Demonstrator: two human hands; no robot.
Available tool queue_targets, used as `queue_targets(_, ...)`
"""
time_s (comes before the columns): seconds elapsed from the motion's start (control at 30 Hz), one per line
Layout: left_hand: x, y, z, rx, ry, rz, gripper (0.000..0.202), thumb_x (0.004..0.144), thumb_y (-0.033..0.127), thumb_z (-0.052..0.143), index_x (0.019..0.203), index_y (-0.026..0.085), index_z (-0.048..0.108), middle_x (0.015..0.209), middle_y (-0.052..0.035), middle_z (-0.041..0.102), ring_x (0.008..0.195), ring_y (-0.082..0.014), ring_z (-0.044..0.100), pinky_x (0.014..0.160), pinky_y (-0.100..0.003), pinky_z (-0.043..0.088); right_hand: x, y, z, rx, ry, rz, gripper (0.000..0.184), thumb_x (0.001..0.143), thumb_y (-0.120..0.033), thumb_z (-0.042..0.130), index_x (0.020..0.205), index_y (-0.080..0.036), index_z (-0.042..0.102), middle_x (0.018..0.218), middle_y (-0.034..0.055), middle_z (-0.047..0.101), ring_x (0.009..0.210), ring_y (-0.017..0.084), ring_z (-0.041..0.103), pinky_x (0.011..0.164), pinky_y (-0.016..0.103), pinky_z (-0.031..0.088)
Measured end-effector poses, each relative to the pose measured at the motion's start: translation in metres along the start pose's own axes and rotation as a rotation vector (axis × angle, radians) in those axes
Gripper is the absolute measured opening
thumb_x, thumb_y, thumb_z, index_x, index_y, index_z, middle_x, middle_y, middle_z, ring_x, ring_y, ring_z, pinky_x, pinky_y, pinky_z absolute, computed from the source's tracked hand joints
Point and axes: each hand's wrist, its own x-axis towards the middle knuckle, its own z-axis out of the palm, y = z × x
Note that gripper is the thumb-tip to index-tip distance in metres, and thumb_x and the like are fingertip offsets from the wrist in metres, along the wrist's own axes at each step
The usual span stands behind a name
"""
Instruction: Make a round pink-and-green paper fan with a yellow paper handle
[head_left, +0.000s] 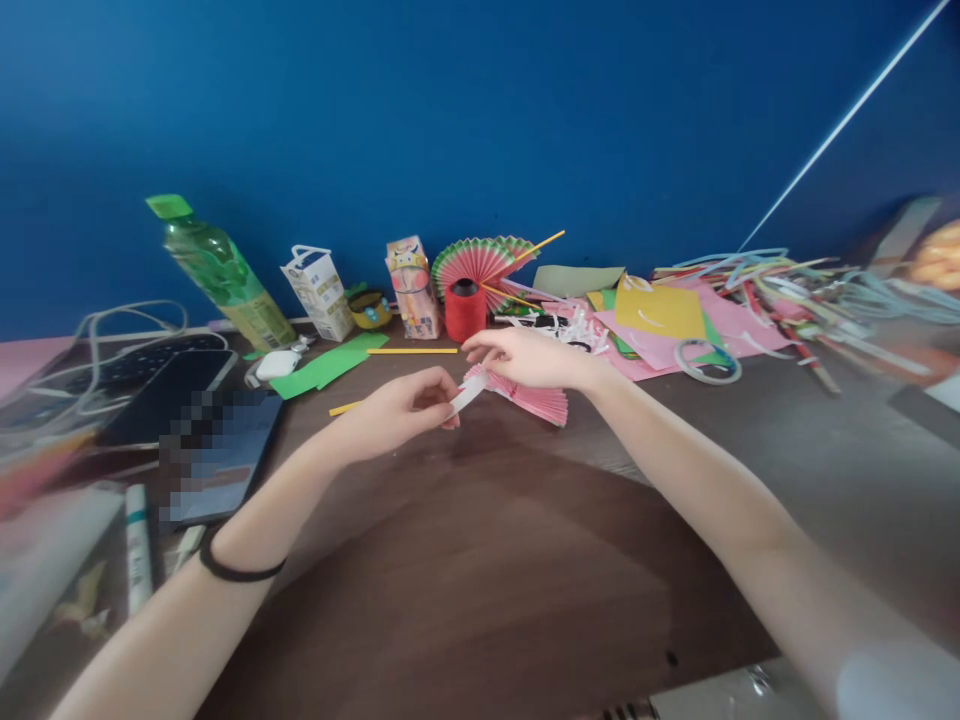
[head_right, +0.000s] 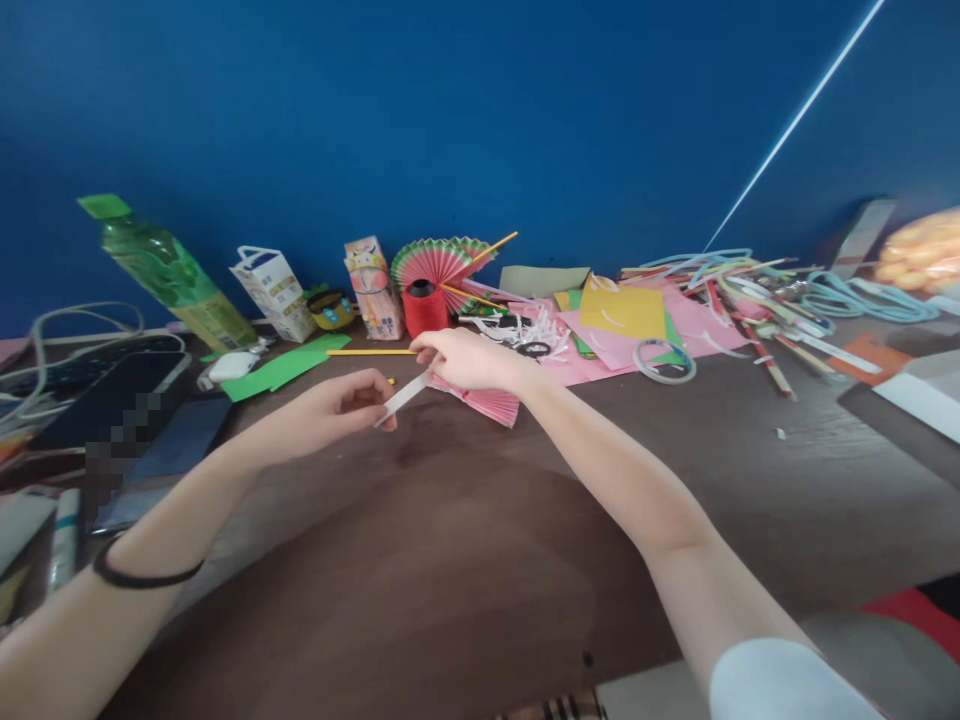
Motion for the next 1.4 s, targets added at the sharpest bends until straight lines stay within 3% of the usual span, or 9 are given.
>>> queue_targets(0.23,0.0,-0.006,-0.008,-0.135,-0.01,0.035,0.012,0.084,0.032,0.051,0.085,0.02,0.052,0.089,-0.0038,0.071,0.087,-0.0176,0.064,0.075,-0.028,0.044,0.001,-0.004,-0.007,-0.054,0.044,0.031,0.031,0.072,-0.005,0.044,0.09,-0.016,0.067,0.088,0.0048,0.071,0.08,0.015,0.063,0.072,0.026,0.045)
queue_targets(0.37,0.001,-0.012,-0.01,-0.153,-0.015,0.041,0.012,0.084,0.032,0.051,0.085,0.02,0.053,0.087,-0.0037,0.07,0.086,-0.0177,0.064,0.077,-0.03,0.044,-0.002,-0.01,-0.011,0.119,0.109,0.09,0.023,0.074,-0.006,0.048,0.084,-0.015,0.067,0.085,0.0059,0.071,0.078,0.014,0.065,0.073,0.025,0.048)
queue_targets(0.57,0.004,-0.021,-0.01,-0.208,-0.011,0.016,0.007,0.083,0.027,0.05,0.084,0.021,0.051,0.082,-0.0027,0.07,0.082,-0.0175,0.064,0.077,-0.032,0.045,-0.003,-0.004,-0.016,0.42,0.063,0.089,0.006,0.079,-0.017,0.056,0.078,-0.015,0.062,0.082,0.0071,0.071,0.074,0.013,0.067,0.071,0.027,0.054)
queue_targets(0.8,0.003,-0.013,-0.006,-0.192,0.02,-0.067,0.006,0.079,0.026,0.05,0.079,0.02,0.051,0.071,-0.0019,0.071,0.076,-0.0177,0.063,0.072,-0.029,0.043,-0.002,-0.004,-0.013,0.601,0.042,0.143,0.007,0.075,-0.013,0.062,0.073,-0.015,0.056,0.079,0.0065,0.071,0.077,0.015,0.069,0.077,0.031,0.056)
queue_targets(1.0,0.004,-0.014,-0.003,-0.186,0.013,-0.109,0.017,0.082,0.032,0.045,0.092,0.021,0.055,0.059,0.0005,0.066,0.068,-0.0174,0.059,0.063,-0.027,0.04,-0.004,-0.005,-0.012,0.663,-0.015,0.099,0.008,0.075,-0.016,0.064,0.077,-0.016,0.056,0.081,0.0068,0.07,0.08,0.017,0.069,0.077,0.034,0.057)
queue_targets(1.2,0.004,-0.012,-0.002,-0.34,-0.01,-0.068,0.015,0.076,0.028,0.048,0.083,0.019,0.057,0.069,-0.0022,0.067,0.071,-0.018,0.059,0.068,-0.03,0.042,-0.004,-0.011,-0.011,0.717,-0.028,0.085,0.007,0.079,-0.017,0.06,0.079,-0.017,0.053,0.087,0.0061,0.069,0.084,0.017,0.069,0.079,0.034,0.057)
queue_targets(1.4,0.006,-0.014,0.004,-0.509,0.084,-0.077,0.013,0.077,0.027,0.048,0.073,0.019,0.057,0.051,0.0039,0.049,0.05,-0.0112,0.045,0.058,-0.026,0.04,-0.005,-0.015,-0.011,0.722,-0.029,0.056,0.006,0.081,-0.017,0.058,0.08,-0.016,0.052,0.088,0.0064,0.068,0.085,0.016,0.068,0.08,0.035,0.057)
